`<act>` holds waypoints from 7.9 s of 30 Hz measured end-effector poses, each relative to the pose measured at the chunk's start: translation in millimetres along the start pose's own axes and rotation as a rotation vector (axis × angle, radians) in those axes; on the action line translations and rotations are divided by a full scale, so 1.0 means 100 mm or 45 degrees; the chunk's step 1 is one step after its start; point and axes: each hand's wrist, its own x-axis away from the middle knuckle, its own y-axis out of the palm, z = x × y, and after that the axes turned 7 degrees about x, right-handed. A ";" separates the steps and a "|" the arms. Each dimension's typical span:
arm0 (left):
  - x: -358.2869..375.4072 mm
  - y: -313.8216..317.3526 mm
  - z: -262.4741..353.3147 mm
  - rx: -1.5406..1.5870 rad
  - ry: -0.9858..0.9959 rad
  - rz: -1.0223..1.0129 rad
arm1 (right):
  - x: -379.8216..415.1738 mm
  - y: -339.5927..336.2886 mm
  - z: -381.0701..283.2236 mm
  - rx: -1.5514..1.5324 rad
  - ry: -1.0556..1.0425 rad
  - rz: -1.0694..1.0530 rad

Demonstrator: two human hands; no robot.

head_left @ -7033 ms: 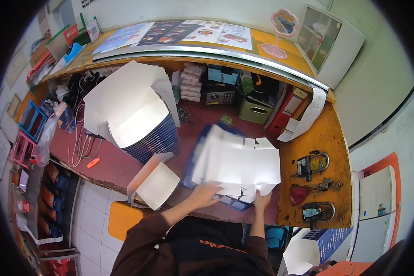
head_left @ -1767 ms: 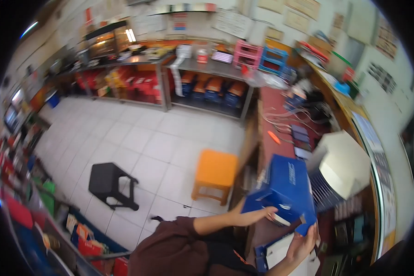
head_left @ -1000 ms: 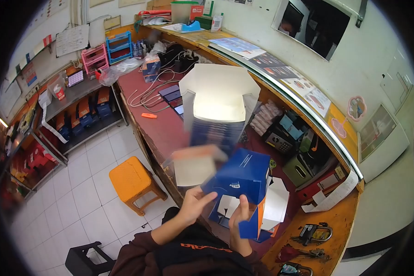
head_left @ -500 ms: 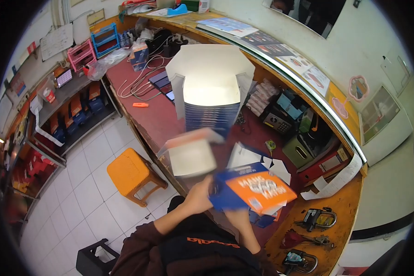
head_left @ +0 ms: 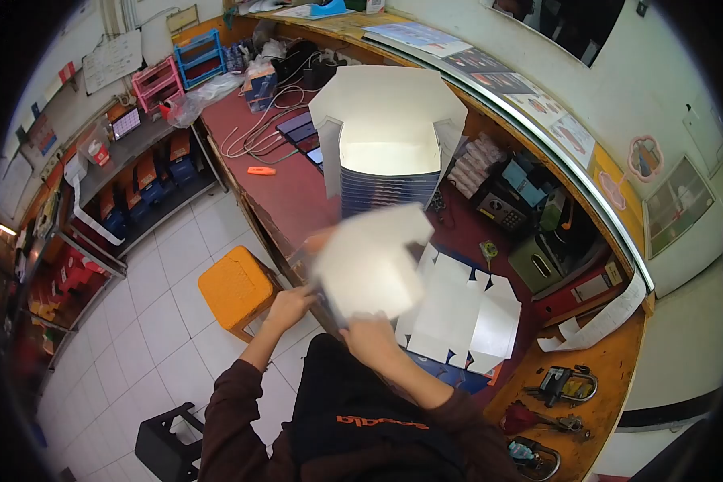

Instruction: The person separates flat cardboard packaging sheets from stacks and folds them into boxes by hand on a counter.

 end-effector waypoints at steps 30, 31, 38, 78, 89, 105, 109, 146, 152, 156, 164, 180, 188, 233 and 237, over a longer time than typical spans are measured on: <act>0.56 0.78 0.22 -0.171 -0.076 -0.001 | -0.45 0.02 -0.03 -0.360 -0.287 -0.134; 0.54 0.76 0.24 -0.172 -0.078 -0.001 | -0.47 0.08 0.01 -0.361 -0.290 -0.135; 0.39 0.60 0.40 0.001 0.048 0.307 | -0.48 0.42 0.21 -0.168 -0.143 -0.231; -0.15 0.69 0.03 0.124 -0.082 0.262 | -1.35 0.94 1.82 -0.046 0.333 -0.035; -0.15 0.84 0.04 0.119 -0.077 0.372 | -1.30 0.73 1.67 0.000 0.429 0.087; -1.07 1.76 1.91 0.069 0.438 -0.657 | 0.97 0.81 1.47 -1.223 1.158 1.347; -1.32 1.69 1.84 0.426 0.327 -0.969 | 1.49 0.61 1.38 -1.423 0.946 1.079; -1.19 -0.84 2.64 3.312 -0.266 -0.046 | 1.49 -0.96 0.46 -2.285 0.356 1.616; -1.04 -0.63 2.89 2.296 -0.264 0.132 | 1.39 -0.54 0.26 -1.734 0.187 2.040; -1.04 -0.45 2.83 2.687 -0.528 -0.168 | 1.40 -0.24 0.27 -1.572 0.349 1.640; -1.20 -0.75 2.60 2.825 -1.171 -0.267 | 1.41 -0.11 0.74 -0.027 0.186 1.036; -0.74 -0.57 2.14 2.663 -0.187 -1.125 | 1.37 -0.70 0.55 -2.026 0.218 1.449; -0.83 -0.39 2.58 2.883 0.201 -0.379 | 1.14 -0.81 0.19 -1.774 0.238 1.933; -0.65 -0.74 2.01 0.443 -0.119 0.178 | 0.92 0.01 0.43 -1.317 0.531 0.809; -0.46 -0.14 1.49 2.032 -1.080 -0.174 | 0.72 -0.34 0.12 -0.045 0.343 0.229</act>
